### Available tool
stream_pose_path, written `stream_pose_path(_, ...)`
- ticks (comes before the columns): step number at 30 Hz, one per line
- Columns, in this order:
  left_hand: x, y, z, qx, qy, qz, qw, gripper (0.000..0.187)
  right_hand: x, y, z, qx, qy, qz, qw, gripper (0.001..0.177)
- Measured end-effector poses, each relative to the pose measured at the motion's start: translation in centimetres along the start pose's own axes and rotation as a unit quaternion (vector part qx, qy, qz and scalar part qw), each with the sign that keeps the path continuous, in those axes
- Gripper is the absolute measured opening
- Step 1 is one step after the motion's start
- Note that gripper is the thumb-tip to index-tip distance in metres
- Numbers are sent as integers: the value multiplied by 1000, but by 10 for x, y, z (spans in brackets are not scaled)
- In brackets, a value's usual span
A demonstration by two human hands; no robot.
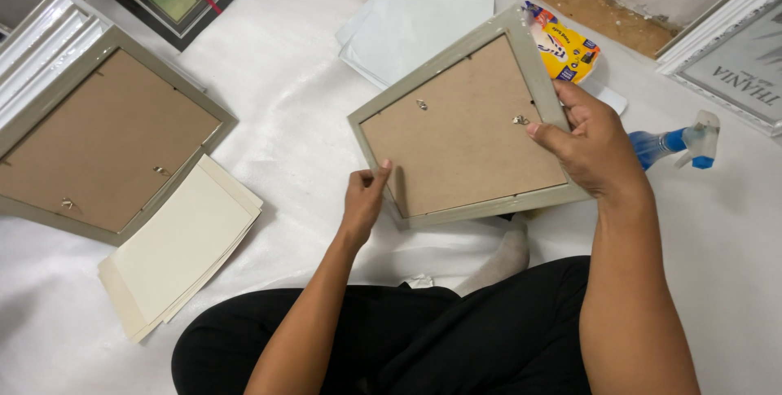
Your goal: Cleaning picture frame glass and assembling the frame with matting and backboard
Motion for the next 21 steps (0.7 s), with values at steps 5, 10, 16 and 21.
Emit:
stream_pose_path(5, -26, 18, -9, 40, -84, 110, 990, 58, -6, 6, 17, 20, 65, 5, 998, 55)
stream_pose_path(10, -74, -24, 63, 114, -106, 136, 978, 41, -12, 16, 35, 86, 109, 42, 989, 48)
stream_pose_path(16, -113, -10, 60, 84, -8, 144, 986, 33, 34, 32, 74, 134, 45, 2, 990, 42)
stream_pose_path(21, -126, 29, 9, -15, 290, 192, 938, 57, 98, 40, 137, 155, -207, -57, 964, 47)
Point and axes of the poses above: each hand's wrist, its own y-axis towards the middle knuckle, its own x-axis out of the palm, z = x × y, the point moved 1 cm from there along y, towards the middle knuckle, and after that the axes turned 6 degrees about z, right-handed, at the moved point
